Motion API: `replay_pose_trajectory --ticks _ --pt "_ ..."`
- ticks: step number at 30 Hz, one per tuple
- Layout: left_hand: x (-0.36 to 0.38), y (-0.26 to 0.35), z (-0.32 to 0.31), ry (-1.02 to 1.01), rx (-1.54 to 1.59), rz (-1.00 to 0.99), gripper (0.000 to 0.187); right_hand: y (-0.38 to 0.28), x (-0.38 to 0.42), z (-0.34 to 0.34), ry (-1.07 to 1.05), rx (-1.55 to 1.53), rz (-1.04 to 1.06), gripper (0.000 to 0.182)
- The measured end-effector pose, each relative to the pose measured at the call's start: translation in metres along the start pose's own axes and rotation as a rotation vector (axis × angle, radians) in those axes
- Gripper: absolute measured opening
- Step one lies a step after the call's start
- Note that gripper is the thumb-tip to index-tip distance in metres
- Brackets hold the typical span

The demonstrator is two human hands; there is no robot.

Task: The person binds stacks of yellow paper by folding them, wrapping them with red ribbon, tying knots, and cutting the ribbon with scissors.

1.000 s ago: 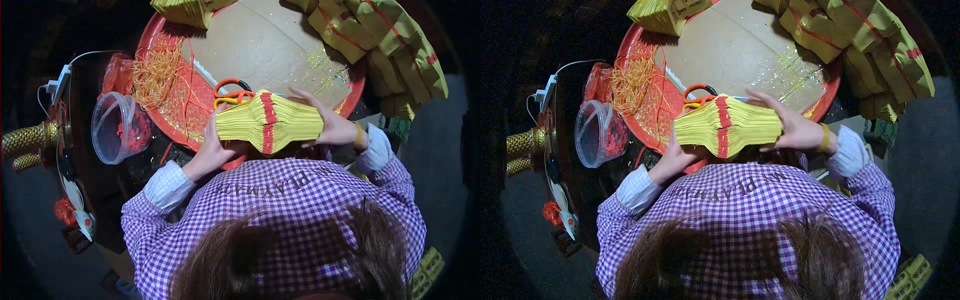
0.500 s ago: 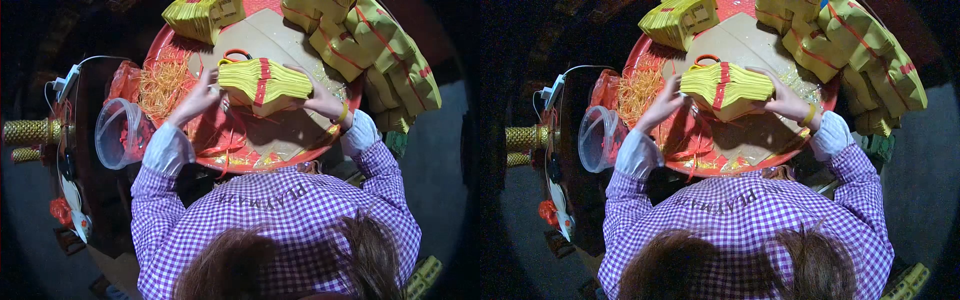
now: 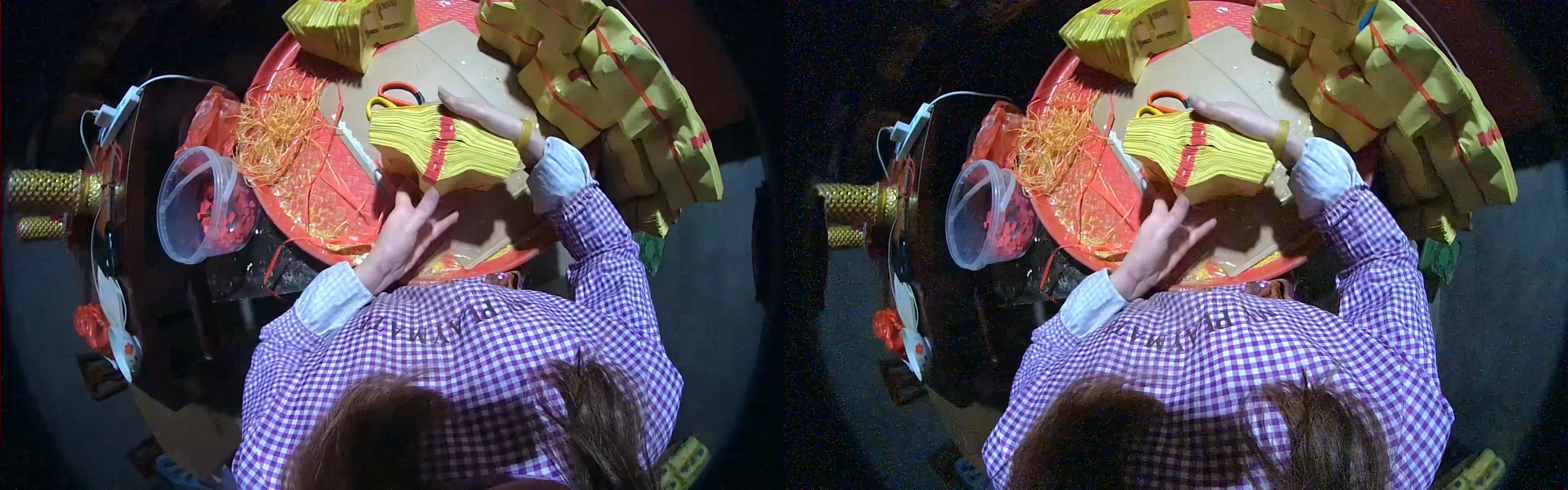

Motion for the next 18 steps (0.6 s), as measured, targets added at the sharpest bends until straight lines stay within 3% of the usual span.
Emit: replay_pose_trajectory --ticks 2,7,9,10,12,14,18 --pt "-0.001 0.028 0.003 0.074 0.015 -0.246 0.041 0.003 0.005 -0.001 0.085 0.103 0.026 0.057" --pt "0.000 0.082 0.029 0.188 -0.506 -0.393 0.029 0.028 0.078 0.007 0.429 -0.011 0.236 0.050" --pt "-0.017 0.095 0.039 0.169 -0.466 -0.418 0.022 0.079 0.113 -0.011 0.372 -0.270 -0.095 0.051" --pt "-0.025 0.096 0.049 0.173 -0.462 -0.414 0.022 0.093 0.125 -0.047 0.108 -0.432 -0.295 0.056" --pt "-0.045 0.076 0.044 -0.096 -0.669 -0.226 0.015 0.087 0.147 -0.066 0.320 -0.314 -0.197 0.052" --pt "-0.049 0.077 0.040 -0.135 -0.717 -0.220 0.013 0.087 0.158 -0.054 0.162 0.103 -0.314 0.041" --pt "-0.047 0.073 0.027 -0.243 -0.861 -0.211 0.009 0.068 0.143 0.018 0.289 0.282 -0.331 0.028"
Point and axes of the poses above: each hand's wrist, its own x-axis away from the middle knuckle, its own z-axis out of the back of the hand, y = z × x, the point moved 9 cm from there along -x, towards the middle knuckle, and after that the axes turned 13 degrees about -x, right-handed, at the moved point
